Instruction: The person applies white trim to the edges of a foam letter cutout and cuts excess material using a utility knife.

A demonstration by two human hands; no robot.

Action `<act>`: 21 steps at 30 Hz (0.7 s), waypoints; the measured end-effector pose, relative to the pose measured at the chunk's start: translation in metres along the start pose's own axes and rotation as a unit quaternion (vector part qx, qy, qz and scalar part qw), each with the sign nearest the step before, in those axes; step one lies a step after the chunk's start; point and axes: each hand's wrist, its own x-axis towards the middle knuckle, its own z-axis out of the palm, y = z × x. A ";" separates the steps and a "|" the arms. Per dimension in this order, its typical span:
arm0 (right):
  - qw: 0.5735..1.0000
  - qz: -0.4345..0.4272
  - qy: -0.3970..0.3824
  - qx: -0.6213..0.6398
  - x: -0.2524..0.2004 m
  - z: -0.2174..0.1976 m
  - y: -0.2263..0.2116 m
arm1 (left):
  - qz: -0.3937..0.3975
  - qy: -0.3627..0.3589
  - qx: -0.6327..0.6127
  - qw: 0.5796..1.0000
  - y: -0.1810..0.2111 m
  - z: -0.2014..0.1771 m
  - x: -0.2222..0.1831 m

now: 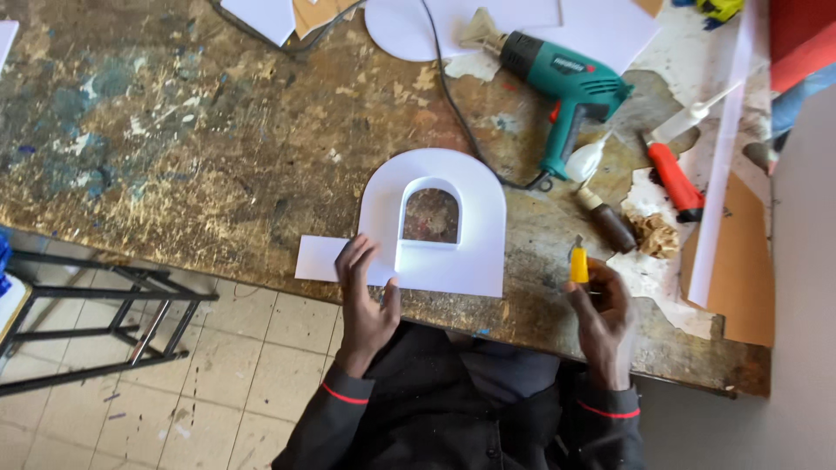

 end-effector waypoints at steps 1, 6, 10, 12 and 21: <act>1.000 -0.005 0.006 0.002 0.000 0.007 -0.004 | 0.007 0.000 -0.003 1.000 0.009 0.005 0.004; 0.993 -0.003 -0.030 0.118 -0.015 0.056 -0.007 | -0.107 -0.114 -0.268 0.951 0.078 0.036 0.006; 0.991 -0.108 -0.066 0.045 -0.020 0.083 -0.029 | -0.193 -0.189 -0.325 0.906 0.092 0.094 -0.003; 0.978 -0.160 -0.130 -0.006 -0.025 0.081 -0.049 | -0.218 -0.182 -0.446 0.849 0.089 0.113 0.000; 0.980 -0.174 -0.088 0.027 -0.007 0.055 -0.056 | -0.360 -0.185 -0.584 0.703 0.070 0.093 0.067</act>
